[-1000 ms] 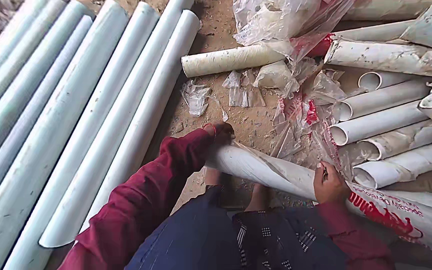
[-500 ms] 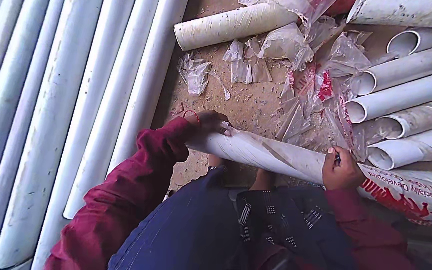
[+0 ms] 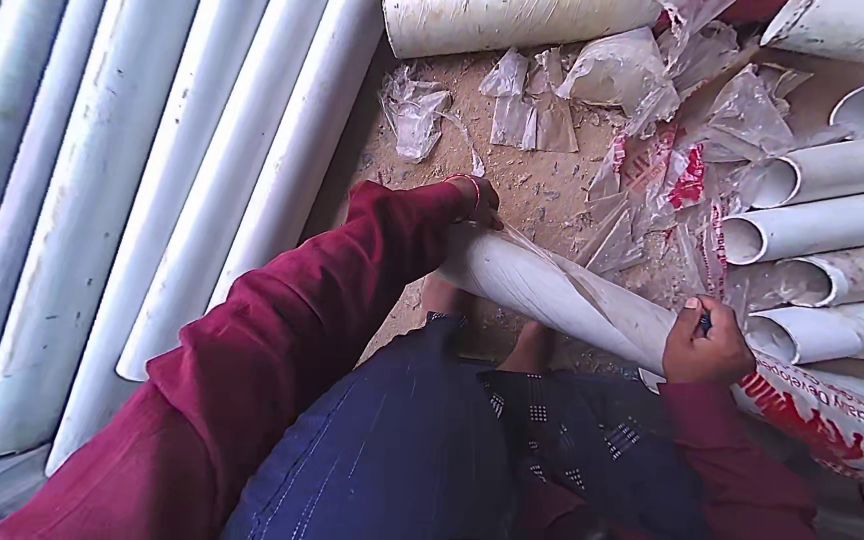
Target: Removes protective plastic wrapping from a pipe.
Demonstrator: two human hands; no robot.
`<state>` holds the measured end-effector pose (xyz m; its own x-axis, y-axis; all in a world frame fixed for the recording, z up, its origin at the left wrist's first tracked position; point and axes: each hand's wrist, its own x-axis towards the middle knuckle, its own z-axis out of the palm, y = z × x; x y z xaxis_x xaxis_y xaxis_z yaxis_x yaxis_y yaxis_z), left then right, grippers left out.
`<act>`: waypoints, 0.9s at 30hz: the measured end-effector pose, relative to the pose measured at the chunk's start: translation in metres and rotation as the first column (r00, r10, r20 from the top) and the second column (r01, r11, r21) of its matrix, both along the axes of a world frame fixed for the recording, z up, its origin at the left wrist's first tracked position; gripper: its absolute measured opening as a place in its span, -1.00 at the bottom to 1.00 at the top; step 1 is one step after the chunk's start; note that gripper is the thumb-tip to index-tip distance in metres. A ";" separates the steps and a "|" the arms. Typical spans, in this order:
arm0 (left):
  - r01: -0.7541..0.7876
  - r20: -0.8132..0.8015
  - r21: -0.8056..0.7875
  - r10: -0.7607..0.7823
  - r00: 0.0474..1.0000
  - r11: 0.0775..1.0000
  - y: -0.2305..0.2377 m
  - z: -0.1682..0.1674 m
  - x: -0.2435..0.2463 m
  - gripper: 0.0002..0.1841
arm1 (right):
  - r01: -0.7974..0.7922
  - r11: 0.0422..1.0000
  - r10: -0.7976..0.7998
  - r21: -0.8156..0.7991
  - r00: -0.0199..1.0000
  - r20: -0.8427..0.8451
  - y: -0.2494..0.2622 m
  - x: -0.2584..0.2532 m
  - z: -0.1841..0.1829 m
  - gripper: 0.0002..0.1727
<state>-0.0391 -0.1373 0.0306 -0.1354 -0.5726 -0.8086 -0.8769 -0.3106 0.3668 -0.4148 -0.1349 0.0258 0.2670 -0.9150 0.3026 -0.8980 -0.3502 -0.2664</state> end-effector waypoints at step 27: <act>-0.625 -0.197 -0.266 0.593 0.781 0.734 0.120 -0.010 0.038 -0.37 | -0.577 0.811 0.557 0.096 0.812 0.174 0.073 0.117 0.034 -0.68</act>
<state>-0.0015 -0.0178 0.0208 0.2623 -0.7682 -0.5839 -0.4954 -0.6265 0.6017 -0.2980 -0.0622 0.0600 0.7183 -0.6474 0.2548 -0.5041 -0.7367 -0.4507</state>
